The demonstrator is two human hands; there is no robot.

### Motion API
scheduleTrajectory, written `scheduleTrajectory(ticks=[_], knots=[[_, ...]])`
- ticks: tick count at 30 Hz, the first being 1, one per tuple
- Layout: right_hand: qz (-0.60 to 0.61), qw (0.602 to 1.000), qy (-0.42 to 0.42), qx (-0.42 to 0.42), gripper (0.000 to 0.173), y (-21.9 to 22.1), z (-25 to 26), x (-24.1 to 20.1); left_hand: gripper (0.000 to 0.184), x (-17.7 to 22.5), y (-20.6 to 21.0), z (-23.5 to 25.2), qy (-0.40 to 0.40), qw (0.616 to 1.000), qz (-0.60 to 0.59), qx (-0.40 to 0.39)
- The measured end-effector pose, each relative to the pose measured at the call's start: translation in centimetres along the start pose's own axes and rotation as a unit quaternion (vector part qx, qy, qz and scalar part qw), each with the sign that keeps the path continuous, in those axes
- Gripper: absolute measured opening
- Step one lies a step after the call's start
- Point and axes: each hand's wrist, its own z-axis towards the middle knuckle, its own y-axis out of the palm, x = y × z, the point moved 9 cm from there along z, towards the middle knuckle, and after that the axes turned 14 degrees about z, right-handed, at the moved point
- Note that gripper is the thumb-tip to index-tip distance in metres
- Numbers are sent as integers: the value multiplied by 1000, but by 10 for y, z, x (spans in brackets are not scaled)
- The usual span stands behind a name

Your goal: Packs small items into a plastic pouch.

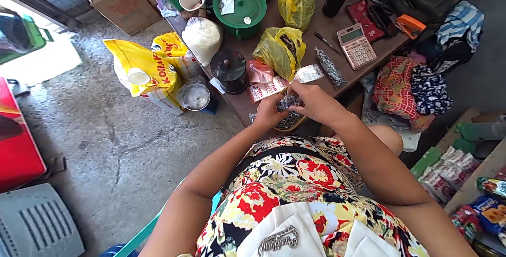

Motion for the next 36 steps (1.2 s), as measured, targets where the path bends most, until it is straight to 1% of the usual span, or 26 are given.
scheduleTrajectory(ticks=[2,5,9,13,18,20,24,29,33,36], knots=[[28,1000,5,1,34,-3,0,0,20,0,-1,0,-1,1000,4,-3],[71,997,33,3,29,-7,0,6,19,1,-1,0,3,1000,8,2],[143,988,58,23,33,-9,-5,14,19,-2,-2,-1,-1,1000,-2,6],[134,988,71,19,36,-10,-7,17,20,-4,-1,-1,-4,1000,-10,10],[79,992,94,14,35,-9,-4,18,19,-4,-3,-1,-1,1000,-12,10],[69,993,93,8,35,-7,-2,15,20,-4,-3,-1,-1,1000,-17,11],[97,992,84,0,39,-3,2,6,20,-2,-5,-2,1,1000,-22,12],[130,989,75,3,36,-2,1,6,24,-5,-9,-3,-5,999,-37,24],[146,988,48,32,30,-6,1,6,22,-2,-12,-4,5,999,-42,27],[112,991,14,66,22,-10,2,6,22,-2,-10,-4,11,999,-44,22]])
